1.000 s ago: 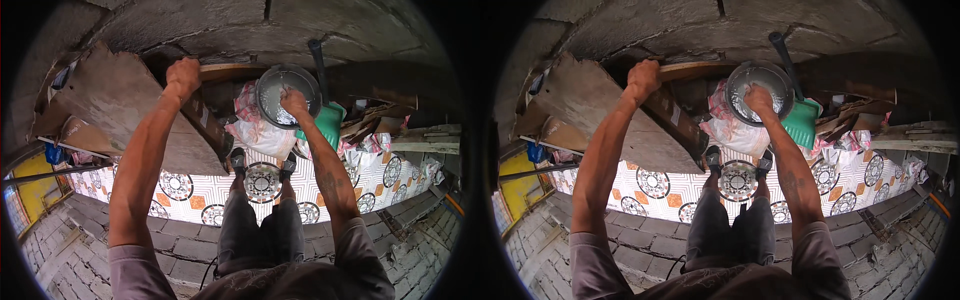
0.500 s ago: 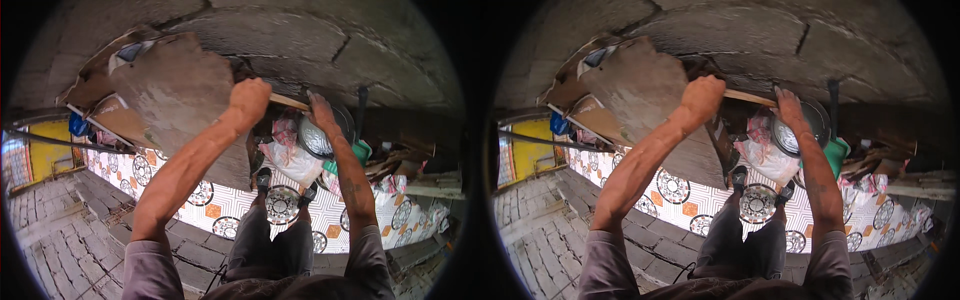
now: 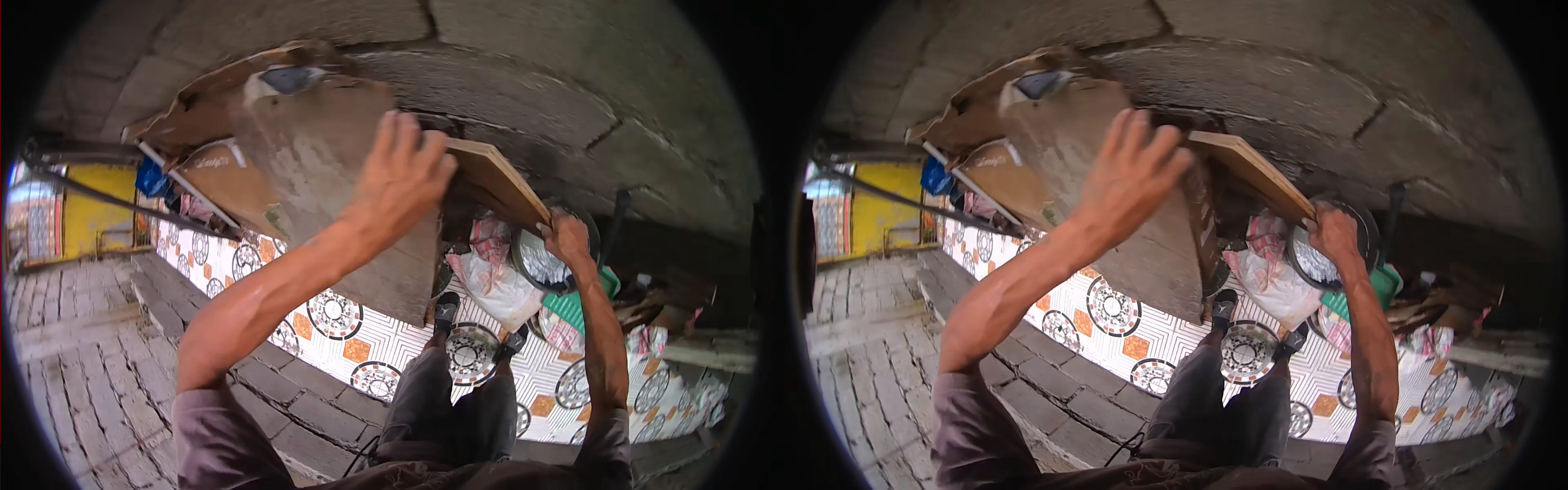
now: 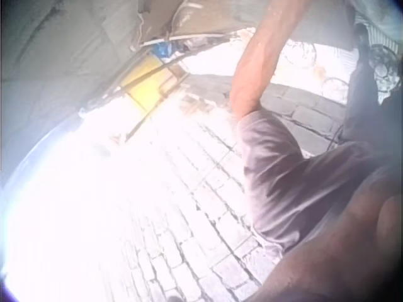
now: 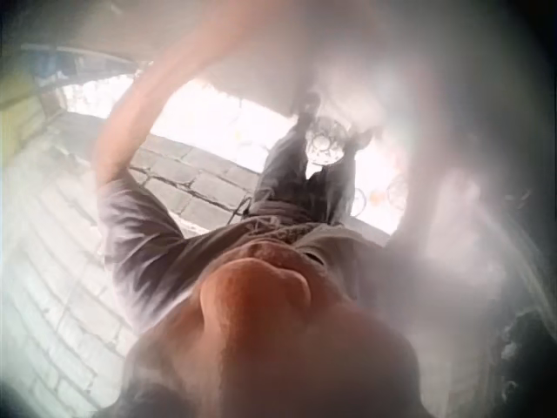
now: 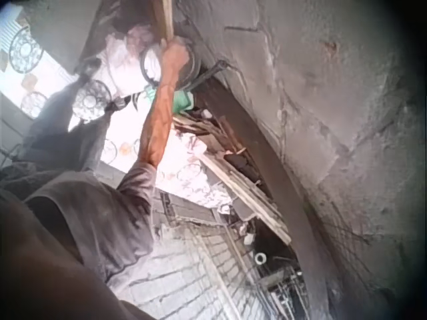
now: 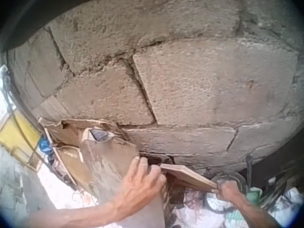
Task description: The person gathers wooden boards, plugs an angle grinder into an extension cord, positions a tile on top of the boards, and cuts it with the angle grinder.
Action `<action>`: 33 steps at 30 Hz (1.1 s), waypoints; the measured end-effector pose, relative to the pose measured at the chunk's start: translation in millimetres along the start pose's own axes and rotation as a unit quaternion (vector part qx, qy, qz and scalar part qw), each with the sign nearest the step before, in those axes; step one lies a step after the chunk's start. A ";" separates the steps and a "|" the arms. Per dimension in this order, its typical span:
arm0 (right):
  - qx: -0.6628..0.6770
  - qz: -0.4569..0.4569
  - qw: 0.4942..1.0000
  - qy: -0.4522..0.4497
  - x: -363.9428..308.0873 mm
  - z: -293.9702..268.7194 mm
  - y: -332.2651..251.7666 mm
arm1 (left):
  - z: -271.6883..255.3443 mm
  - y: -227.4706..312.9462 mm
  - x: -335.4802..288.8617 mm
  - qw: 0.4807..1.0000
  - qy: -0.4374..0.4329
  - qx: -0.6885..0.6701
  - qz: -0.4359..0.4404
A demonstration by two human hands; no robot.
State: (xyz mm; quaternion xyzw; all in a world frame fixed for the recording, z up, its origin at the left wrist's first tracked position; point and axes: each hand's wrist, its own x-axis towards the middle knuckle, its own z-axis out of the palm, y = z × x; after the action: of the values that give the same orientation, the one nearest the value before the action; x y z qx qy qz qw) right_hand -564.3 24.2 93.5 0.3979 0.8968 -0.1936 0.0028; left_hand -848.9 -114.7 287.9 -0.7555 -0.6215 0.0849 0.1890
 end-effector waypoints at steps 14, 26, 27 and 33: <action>0.051 0.070 0.996 -0.010 31.8 0.6 4.1 | -44.3 5.0 -28.0 0.996 -0.091 -0.002 -0.016; 0.060 0.042 0.995 0.065 45.5 31.5 -30.8 | -26.9 14.1 -2.9 0.997 -0.068 -0.001 -0.030; 0.043 0.054 0.995 0.073 54.0 38.2 -21.8 | -27.3 16.3 0.2 0.998 -0.059 -0.009 -0.017; 0.060 0.077 0.950 0.296 37.1 93.4 -75.5 | -28.4 15.4 -6.3 0.997 -0.071 0.011 -0.024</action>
State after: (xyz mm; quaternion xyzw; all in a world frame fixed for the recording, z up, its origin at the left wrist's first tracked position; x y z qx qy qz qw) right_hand -657.6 -27.9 27.2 0.5045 0.8107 -0.1192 -0.2720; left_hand -826.0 -128.3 307.1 -0.7304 -0.6502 0.1411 0.1546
